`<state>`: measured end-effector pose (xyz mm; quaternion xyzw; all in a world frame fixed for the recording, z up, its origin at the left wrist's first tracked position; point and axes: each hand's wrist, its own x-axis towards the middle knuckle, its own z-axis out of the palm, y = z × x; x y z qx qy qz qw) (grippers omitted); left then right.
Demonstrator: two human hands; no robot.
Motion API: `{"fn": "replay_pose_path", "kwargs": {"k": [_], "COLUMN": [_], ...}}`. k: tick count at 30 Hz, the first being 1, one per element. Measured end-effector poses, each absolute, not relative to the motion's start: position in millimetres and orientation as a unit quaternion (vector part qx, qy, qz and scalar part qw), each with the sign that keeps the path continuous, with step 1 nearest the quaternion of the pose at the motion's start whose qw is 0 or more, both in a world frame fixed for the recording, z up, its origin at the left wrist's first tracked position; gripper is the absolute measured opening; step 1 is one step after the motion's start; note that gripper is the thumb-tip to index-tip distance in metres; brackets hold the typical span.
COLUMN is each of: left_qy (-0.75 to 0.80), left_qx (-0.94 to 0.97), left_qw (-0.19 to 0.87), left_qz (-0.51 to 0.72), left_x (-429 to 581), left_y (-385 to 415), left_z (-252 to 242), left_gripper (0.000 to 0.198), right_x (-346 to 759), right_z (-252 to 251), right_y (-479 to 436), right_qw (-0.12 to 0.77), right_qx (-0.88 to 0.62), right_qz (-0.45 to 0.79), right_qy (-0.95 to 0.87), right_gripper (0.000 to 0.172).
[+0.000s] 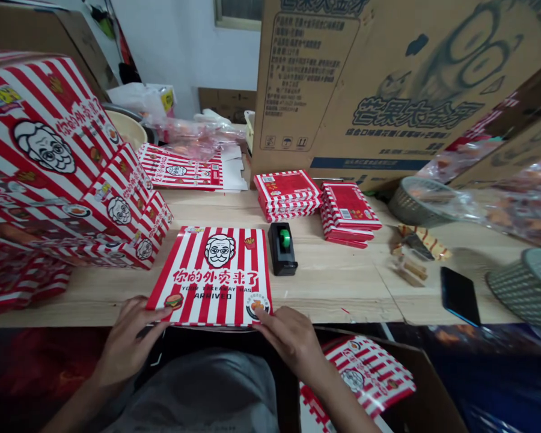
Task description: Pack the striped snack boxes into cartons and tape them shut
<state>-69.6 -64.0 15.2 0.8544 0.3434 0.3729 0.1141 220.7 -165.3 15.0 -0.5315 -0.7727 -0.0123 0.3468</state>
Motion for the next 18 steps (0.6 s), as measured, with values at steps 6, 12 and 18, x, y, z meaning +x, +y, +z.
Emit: {"fn": "replay_pose_path", "kwargs": {"k": [6,12,18], "left_qy": [0.344,0.305,0.32], "left_qx": [0.864,0.873,0.865], "left_qw": [0.12,0.149,0.109], "left_qz": [0.346,0.35,0.371], "left_x": [-81.8,-89.4,-92.2], "left_y": [-62.0,-60.7,-60.9], "left_z": [7.0,7.3,-2.7], "left_gripper": [0.018,0.022,0.015], "right_x": [228.0,223.0,212.9], "right_z": [21.7,16.7,16.4], "right_y": [-169.9,-172.4,-169.0], "right_qw": [0.297,0.3,0.369], "right_qx": [-0.506,-0.504,-0.515], "right_qz": [0.032,0.001,0.05], "right_qy": [-0.809,-0.81,-0.772], "right_gripper": [0.048,0.055,0.037]}}
